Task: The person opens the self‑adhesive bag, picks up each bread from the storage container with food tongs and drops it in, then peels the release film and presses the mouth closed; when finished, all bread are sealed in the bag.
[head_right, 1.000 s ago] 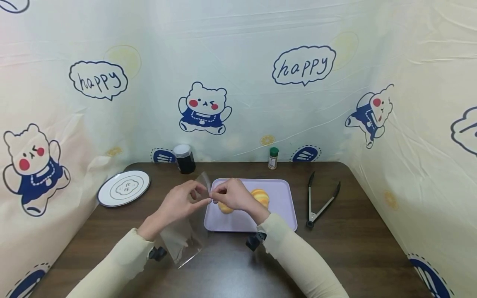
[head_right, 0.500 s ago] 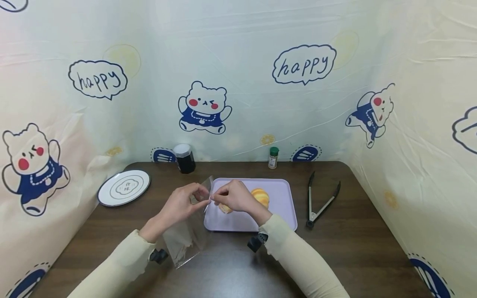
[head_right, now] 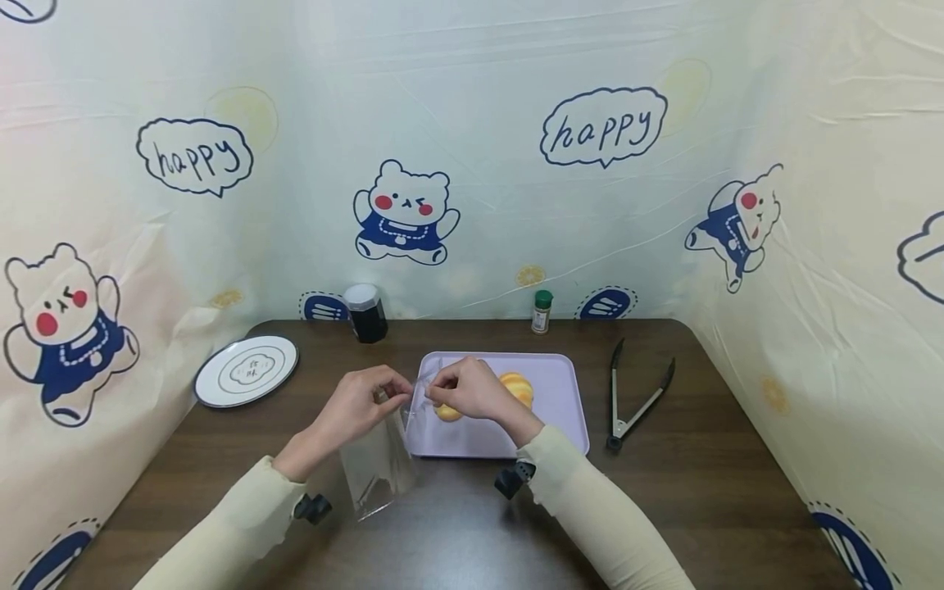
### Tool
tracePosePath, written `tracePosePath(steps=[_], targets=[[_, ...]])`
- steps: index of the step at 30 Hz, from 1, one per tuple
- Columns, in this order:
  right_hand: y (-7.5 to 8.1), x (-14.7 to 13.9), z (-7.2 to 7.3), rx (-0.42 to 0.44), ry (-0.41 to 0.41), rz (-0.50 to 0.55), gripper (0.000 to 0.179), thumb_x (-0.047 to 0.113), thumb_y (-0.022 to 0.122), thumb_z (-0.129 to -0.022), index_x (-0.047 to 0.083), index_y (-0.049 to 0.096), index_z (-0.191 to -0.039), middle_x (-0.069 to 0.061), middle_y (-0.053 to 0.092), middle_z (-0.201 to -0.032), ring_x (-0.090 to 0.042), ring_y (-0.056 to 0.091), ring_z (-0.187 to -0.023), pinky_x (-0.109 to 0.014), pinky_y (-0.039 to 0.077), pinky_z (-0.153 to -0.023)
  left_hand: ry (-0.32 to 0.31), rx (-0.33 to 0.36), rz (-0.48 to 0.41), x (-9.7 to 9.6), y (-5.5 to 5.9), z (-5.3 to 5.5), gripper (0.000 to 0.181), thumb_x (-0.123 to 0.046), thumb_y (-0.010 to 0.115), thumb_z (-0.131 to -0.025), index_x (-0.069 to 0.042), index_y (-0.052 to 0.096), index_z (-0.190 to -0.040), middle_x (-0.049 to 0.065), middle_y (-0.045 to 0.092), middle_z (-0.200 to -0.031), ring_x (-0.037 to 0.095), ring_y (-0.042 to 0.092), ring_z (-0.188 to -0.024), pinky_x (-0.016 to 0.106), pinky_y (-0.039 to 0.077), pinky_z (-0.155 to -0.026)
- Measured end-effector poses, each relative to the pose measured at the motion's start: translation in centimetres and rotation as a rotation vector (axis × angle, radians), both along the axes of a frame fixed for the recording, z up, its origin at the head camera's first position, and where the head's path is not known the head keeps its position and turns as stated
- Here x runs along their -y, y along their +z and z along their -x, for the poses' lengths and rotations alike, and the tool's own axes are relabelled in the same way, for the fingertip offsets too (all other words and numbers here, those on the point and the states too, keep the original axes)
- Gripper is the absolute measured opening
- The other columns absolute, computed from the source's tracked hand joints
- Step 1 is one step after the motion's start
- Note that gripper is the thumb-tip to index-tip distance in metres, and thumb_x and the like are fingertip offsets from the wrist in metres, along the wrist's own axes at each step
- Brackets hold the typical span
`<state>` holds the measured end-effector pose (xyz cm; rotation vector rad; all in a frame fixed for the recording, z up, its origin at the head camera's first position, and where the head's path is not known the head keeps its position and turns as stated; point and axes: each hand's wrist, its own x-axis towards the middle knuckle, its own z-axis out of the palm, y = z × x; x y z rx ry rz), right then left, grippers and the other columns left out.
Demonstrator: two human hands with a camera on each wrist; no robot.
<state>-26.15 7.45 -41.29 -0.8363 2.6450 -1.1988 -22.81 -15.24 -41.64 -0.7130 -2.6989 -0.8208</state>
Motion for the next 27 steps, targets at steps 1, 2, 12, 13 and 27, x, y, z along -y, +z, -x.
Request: tracePosePath(steps=[1,2,12,13,27], targets=[[0.0,0.0,0.0,0.009,-0.001,-0.003,0.016,0.028,0.069,-0.093,0.018,0.08,-0.086,0.007,0.072,-0.076,-0.005,0.055,-0.067,-0.021,0.044,-0.06,-0.003,0.009,-0.004,0.0,0.0,0.0,0.008,-0.012,0.075,-0.088,-0.018,0.074,-0.094,-0.008,0.069,-0.089,0.006,0.061,-0.079,0.024,0.052,-0.07],[0.0,0.0,0.0,0.02,-0.005,-0.005,0.018,0.029,0.068,-0.094,0.017,0.08,-0.086,0.005,0.073,-0.075,-0.006,0.055,-0.067,-0.022,0.043,-0.059,-0.006,0.015,-0.006,0.0,0.1,0.0,0.008,-0.012,0.075,-0.089,-0.018,0.074,-0.094,-0.008,0.069,-0.089,0.006,0.061,-0.079,0.023,0.052,-0.07],[-0.2,0.6,0.3,0.021,-0.101,-0.031,0.026,0.035,0.066,-0.095,0.019,0.078,-0.079,0.002,0.073,-0.072,-0.009,0.055,-0.064,-0.024,0.041,-0.058,-0.045,0.037,-0.017,-0.3,-0.1,-0.1,0.009,-0.011,0.074,-0.09,-0.017,0.074,-0.096,-0.009,0.067,-0.09,0.006,0.061,-0.081,0.022,0.054,-0.071],[-0.2,0.6,0.4,0.005,-0.103,-0.033,0.023,0.032,0.067,-0.095,0.02,0.077,-0.078,0.003,0.072,-0.071,-0.009,0.055,-0.063,-0.023,0.041,-0.057,-0.048,0.033,-0.013,-0.3,-0.2,-0.1,0.009,-0.011,0.073,-0.09,-0.016,0.075,-0.097,-0.009,0.066,-0.09,0.006,0.06,-0.08,0.021,0.053,-0.07],[0.0,0.7,-0.3,-0.079,-0.1,-0.064,0.018,0.028,0.069,-0.093,0.014,0.079,-0.086,0.009,0.073,-0.078,-0.005,0.059,-0.069,-0.023,0.048,-0.063,0.109,0.015,0.101,-1.1,0.3,-0.4,0.018,-0.033,0.077,-0.086,-0.015,0.078,-0.084,-0.004,0.057,-0.076,0.008,0.05,-0.068,0.025,0.044,-0.062]])
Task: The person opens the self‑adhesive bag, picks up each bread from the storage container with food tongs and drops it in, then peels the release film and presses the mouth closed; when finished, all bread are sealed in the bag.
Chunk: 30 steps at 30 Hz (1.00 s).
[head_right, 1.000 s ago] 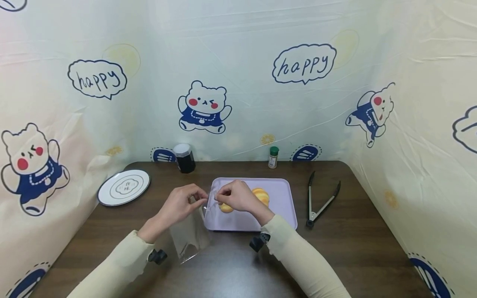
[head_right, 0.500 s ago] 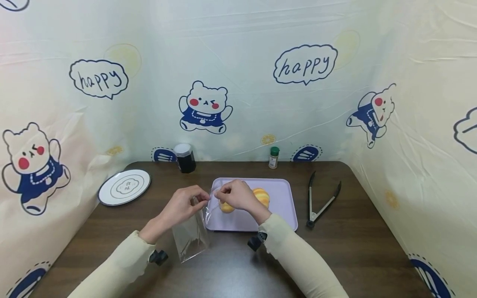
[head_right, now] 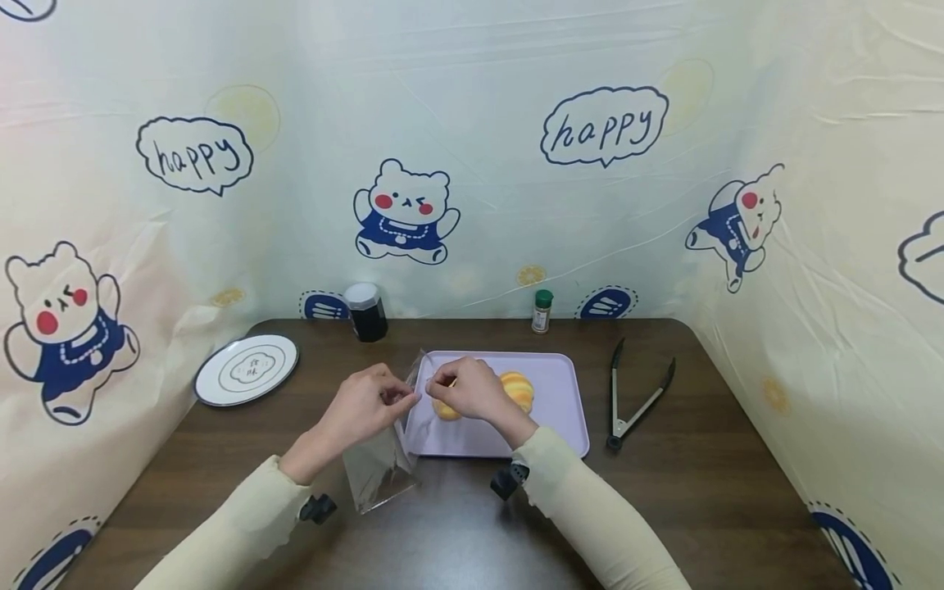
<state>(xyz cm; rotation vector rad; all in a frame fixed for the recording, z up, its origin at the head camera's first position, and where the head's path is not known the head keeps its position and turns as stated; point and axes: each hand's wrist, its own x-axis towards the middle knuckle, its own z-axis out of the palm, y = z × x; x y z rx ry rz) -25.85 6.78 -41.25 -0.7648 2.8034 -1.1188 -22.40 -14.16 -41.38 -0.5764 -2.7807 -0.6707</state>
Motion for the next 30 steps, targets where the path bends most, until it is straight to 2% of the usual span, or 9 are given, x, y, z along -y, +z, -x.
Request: tracePosePath(steps=[4,7,10,14,19,25,30], targets=[[-0.1,0.1,-0.1,-0.001,0.01,0.007,0.017,0.027,0.07,-0.092,0.015,0.079,-0.084,0.009,0.072,-0.074,-0.005,0.056,-0.067,-0.023,0.044,-0.063,0.037,-0.056,-0.001,-0.3,0.2,-0.1,0.011,-0.02,0.08,-0.082,-0.011,0.079,-0.088,-0.003,0.058,-0.076,0.009,0.054,-0.068,0.029,0.046,-0.061],[-0.2,0.1,-0.1,0.014,0.007,0.005,0.013,0.027,0.071,-0.091,0.02,0.078,-0.082,0.011,0.071,-0.073,-0.005,0.056,-0.067,-0.023,0.044,-0.062,0.039,-0.075,-0.014,-0.4,0.5,-0.1,0.011,-0.011,0.078,-0.08,-0.01,0.08,-0.09,-0.001,0.06,-0.077,0.009,0.055,-0.068,0.029,0.048,-0.061],[-0.4,0.1,-0.2,0.023,0.01,-0.013,0.011,0.027,0.072,-0.089,0.023,0.077,-0.081,0.012,0.07,-0.072,-0.004,0.056,-0.066,-0.022,0.044,-0.061,0.007,-0.073,-0.021,-0.4,0.5,-0.2,0.014,-0.006,0.075,-0.08,-0.01,0.08,-0.093,-0.001,0.06,-0.08,0.008,0.056,-0.069,0.026,0.048,-0.061],[-0.4,0.1,-0.2,0.029,0.013,-0.012,0.016,0.031,0.071,-0.091,0.022,0.076,-0.08,0.011,0.068,-0.07,-0.006,0.054,-0.064,-0.023,0.043,-0.059,-0.058,-0.064,-0.02,-0.4,0.6,-0.2,0.018,-0.003,0.074,-0.08,-0.009,0.079,-0.096,-0.002,0.059,-0.083,0.006,0.055,-0.07,0.023,0.047,-0.062],[-0.5,0.2,0.0,0.025,0.015,0.02,0.02,0.03,0.067,-0.094,0.017,0.077,-0.083,0.009,0.069,-0.071,-0.006,0.053,-0.062,-0.022,0.042,-0.058,-0.11,-0.121,0.025,-0.5,1.0,-0.4,0.021,-0.001,0.073,-0.083,-0.009,0.078,-0.102,-0.002,0.058,-0.089,0.005,0.055,-0.071,0.019,0.048,-0.061],[-1.0,0.4,0.1,0.007,0.051,0.022,0.018,0.026,0.068,-0.093,0.015,0.078,-0.084,0.008,0.07,-0.071,-0.005,0.053,-0.063,-0.022,0.042,-0.058,-0.106,-0.159,0.055,-0.6,1.5,-0.8,0.022,-0.002,0.074,-0.085,-0.01,0.078,-0.105,-0.001,0.057,-0.093,0.006,0.054,-0.069,0.017,0.05,-0.06],[-1.3,0.6,0.0,0.001,0.045,0.005,0.018,0.026,0.069,-0.093,0.013,0.079,-0.086,0.006,0.073,-0.074,-0.005,0.055,-0.065,-0.021,0.044,-0.059,-0.07,-0.163,0.114,-0.8,1.3,-0.8,0.014,-0.005,0.07,-0.087,-0.007,0.079,-0.098,0.003,0.066,-0.103,0.013,0.065,-0.079,0.027,0.058,-0.068]])
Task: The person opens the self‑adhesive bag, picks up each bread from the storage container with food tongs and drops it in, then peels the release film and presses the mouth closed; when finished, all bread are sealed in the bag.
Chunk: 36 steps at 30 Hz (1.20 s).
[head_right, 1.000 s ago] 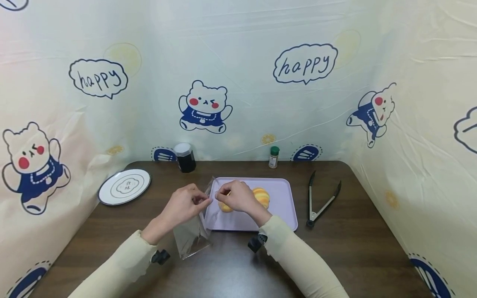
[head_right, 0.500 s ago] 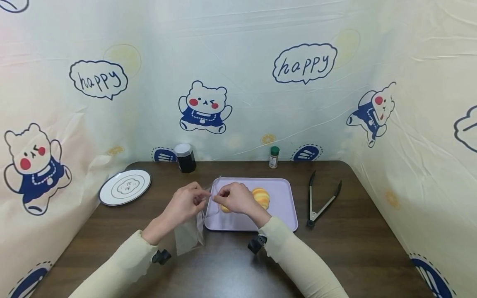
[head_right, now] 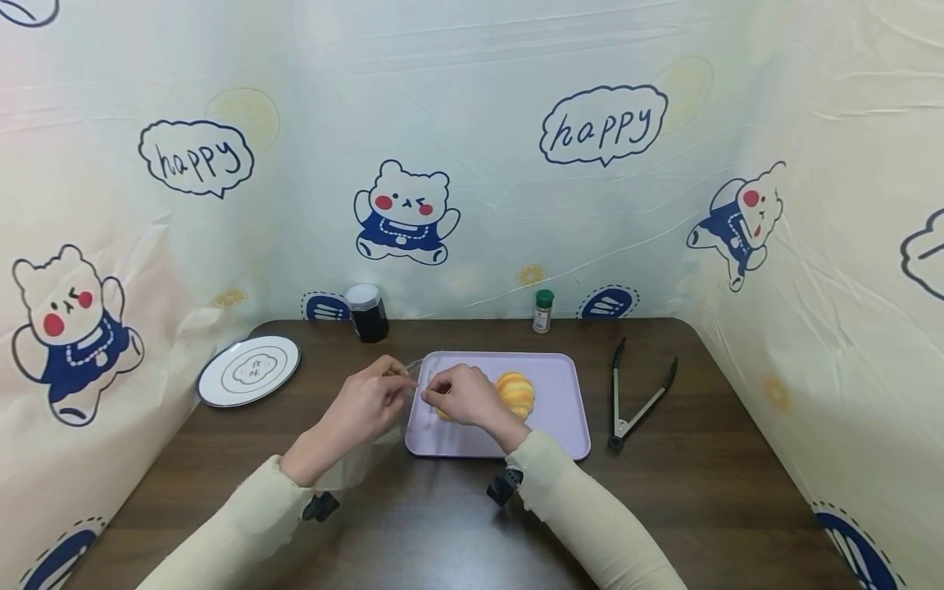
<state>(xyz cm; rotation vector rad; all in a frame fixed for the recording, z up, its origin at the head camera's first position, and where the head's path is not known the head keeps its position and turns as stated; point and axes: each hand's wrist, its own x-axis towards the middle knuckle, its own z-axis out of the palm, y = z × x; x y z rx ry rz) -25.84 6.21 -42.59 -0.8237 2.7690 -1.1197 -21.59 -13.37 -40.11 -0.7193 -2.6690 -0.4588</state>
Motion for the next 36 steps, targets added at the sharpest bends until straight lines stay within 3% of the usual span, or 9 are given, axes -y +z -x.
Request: tracePosePath(steps=[3,7,10,14,21,28,32,36], targets=[[-0.1,0.0,0.0,0.002,-0.012,-0.008,0.018,0.027,0.069,-0.093,0.014,0.079,-0.085,0.005,0.073,-0.075,-0.004,0.056,-0.065,-0.021,0.044,-0.06,0.051,0.016,0.034,-0.2,-0.3,0.1,0.014,-0.012,0.071,-0.088,-0.005,0.079,-0.096,0.008,0.072,-0.109,0.021,0.07,-0.093,0.037,0.06,-0.078],[0.0,0.1,-0.1,-0.004,-0.022,-0.019,0.015,0.027,0.07,-0.093,0.019,0.079,-0.084,0.008,0.073,-0.075,-0.003,0.057,-0.067,-0.021,0.045,-0.062,0.113,0.067,0.056,-0.4,-0.6,0.0,0.028,-0.026,0.076,-0.085,-0.005,0.077,-0.103,0.011,0.073,-0.114,0.028,0.07,-0.101,0.046,0.059,-0.086],[0.0,0.2,-0.1,-0.011,-0.021,-0.024,0.015,0.028,0.07,-0.093,0.019,0.079,-0.085,0.01,0.072,-0.074,-0.003,0.057,-0.067,-0.021,0.045,-0.062,0.132,0.087,0.068,-0.3,-0.8,-0.1,0.025,-0.018,0.076,-0.084,-0.007,0.075,-0.106,0.011,0.073,-0.11,0.029,0.07,-0.093,0.046,0.059,-0.079],[0.0,0.1,0.0,-0.018,-0.032,-0.022,0.016,0.027,0.069,-0.093,0.018,0.079,-0.085,0.009,0.072,-0.074,-0.004,0.056,-0.067,-0.022,0.045,-0.062,0.159,0.106,0.101,-0.2,-1.0,-0.1,0.027,0.0,0.065,-0.083,-0.01,0.073,-0.108,0.009,0.073,-0.107,0.028,0.069,-0.086,0.045,0.058,-0.066],[0.0,0.0,0.1,-0.03,-0.059,-0.039,0.013,0.027,0.071,-0.092,0.022,0.078,-0.083,0.01,0.072,-0.075,-0.004,0.056,-0.067,-0.023,0.044,-0.063,0.223,0.128,0.211,0.2,-1.1,0.0,0.037,-0.004,0.063,-0.086,-0.017,0.072,-0.121,0.007,0.068,-0.126,0.032,0.067,-0.1,0.05,0.058,-0.062],[-0.1,-0.2,0.1,-0.047,-0.056,-0.056,0.012,0.027,0.072,-0.091,0.021,0.079,-0.083,0.01,0.072,-0.075,-0.003,0.054,-0.066,-0.021,0.041,-0.06,0.194,0.12,0.201,0.6,-1.3,0.4,0.037,-0.003,0.064,-0.084,-0.013,0.073,-0.118,0.011,0.068,-0.125,0.034,0.068,-0.1,0.051,0.059,-0.07],[-0.1,-0.3,0.1,-0.035,-0.056,-0.047,0.013,0.026,0.071,-0.091,0.019,0.079,-0.084,0.01,0.071,-0.074,-0.005,0.053,-0.065,-0.022,0.04,-0.059,0.166,0.141,0.143,0.8,-1.4,0.7,0.029,-0.006,0.071,-0.083,-0.003,0.072,-0.112,0.016,0.07,-0.112,0.033,0.069,-0.094,0.049,0.058,-0.078],[-0.1,-0.4,0.2,-0.025,-0.052,-0.044,0.014,0.026,0.071,-0.091,0.018,0.079,-0.083,0.01,0.07,-0.073,-0.005,0.053,-0.065,-0.022,0.04,-0.059,0.165,0.165,0.076,0.9,-1.5,1.0,0.023,-0.006,0.078,-0.079,-0.003,0.072,-0.101,0.012,0.071,-0.098,0.027,0.069,-0.085,0.045,0.058,-0.072]])
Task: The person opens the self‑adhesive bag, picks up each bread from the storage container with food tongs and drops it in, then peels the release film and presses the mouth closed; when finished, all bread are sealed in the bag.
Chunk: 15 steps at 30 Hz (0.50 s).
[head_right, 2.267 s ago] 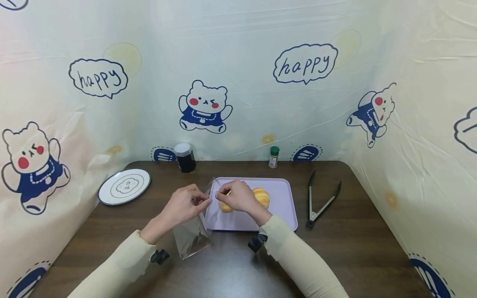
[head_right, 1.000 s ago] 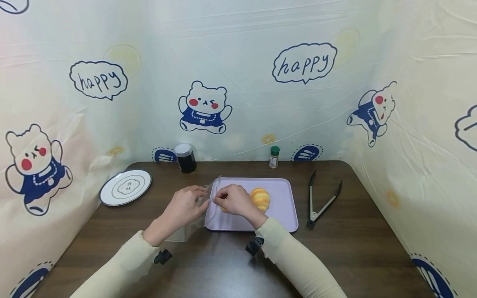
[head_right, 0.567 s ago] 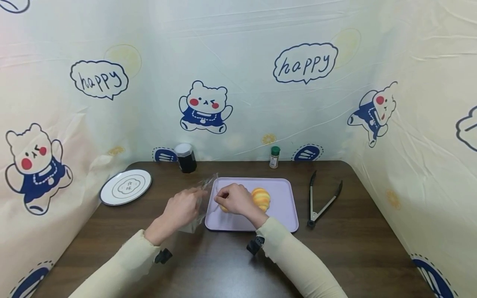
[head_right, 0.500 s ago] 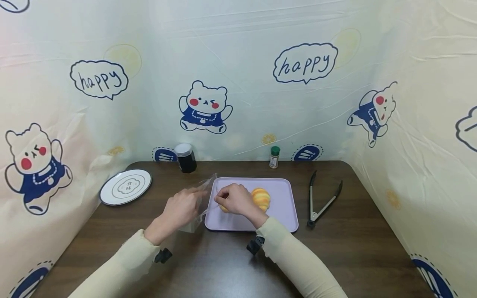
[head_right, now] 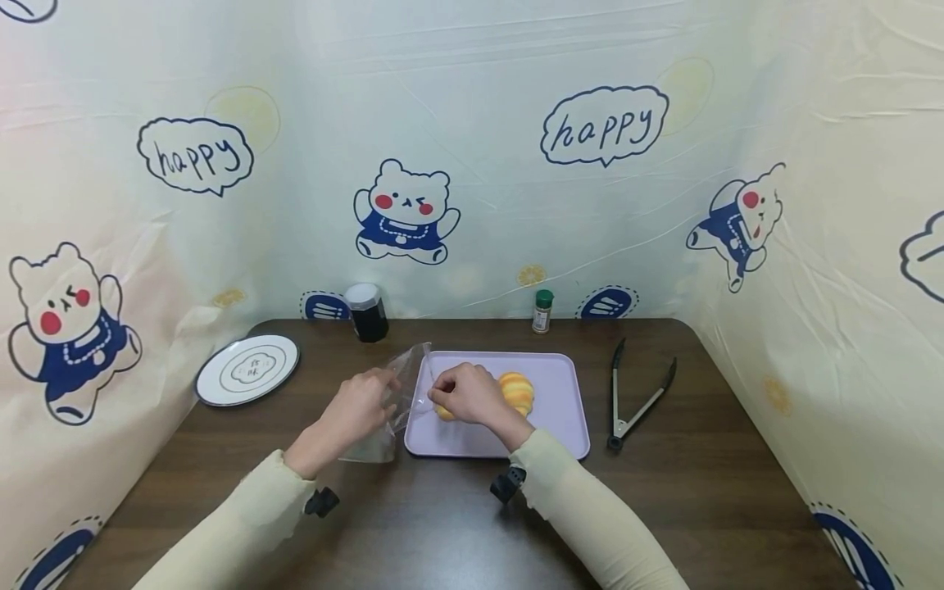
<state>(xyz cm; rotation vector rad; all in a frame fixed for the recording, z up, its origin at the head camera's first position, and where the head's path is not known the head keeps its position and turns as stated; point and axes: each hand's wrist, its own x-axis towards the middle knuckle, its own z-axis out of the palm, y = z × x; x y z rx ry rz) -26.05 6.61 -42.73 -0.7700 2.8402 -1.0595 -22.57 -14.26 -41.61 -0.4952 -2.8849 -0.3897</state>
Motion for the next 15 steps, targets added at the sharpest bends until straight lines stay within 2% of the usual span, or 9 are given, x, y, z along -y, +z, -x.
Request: tracePosePath(steps=[3,10,15], targets=[[-0.05,-0.01,0.06,0.005,-0.001,-0.005,0.013,0.027,0.071,-0.091,0.02,0.079,-0.083,0.011,0.07,-0.073,-0.004,0.054,-0.064,-0.021,0.041,-0.058,-0.002,0.007,-0.024,0.05,0.0,0.1,0.019,-0.005,0.08,-0.077,-0.005,0.072,-0.095,0.01,0.071,-0.096,0.025,0.068,-0.084,0.044,0.058,-0.07],[0.03,-0.03,-0.01,0.022,0.002,-0.015,0.013,0.028,0.071,-0.092,0.022,0.078,-0.083,0.011,0.07,-0.073,-0.004,0.054,-0.064,-0.022,0.042,-0.058,-0.022,0.021,-0.015,0.04,-0.17,0.26,0.024,-0.003,0.08,-0.078,-0.002,0.074,-0.101,0.014,0.068,-0.104,0.03,0.068,-0.091,0.047,0.058,-0.076],[0.0,-0.07,-0.06,0.021,-0.004,-0.026,0.013,0.029,0.071,-0.092,0.023,0.078,-0.083,0.012,0.069,-0.073,-0.004,0.054,-0.065,-0.022,0.042,-0.059,-0.006,0.0,-0.027,0.16,-0.28,0.27,0.013,-0.006,0.081,-0.077,-0.007,0.068,-0.082,0.012,0.064,-0.093,0.027,0.064,-0.077,0.045,0.056,-0.066]])
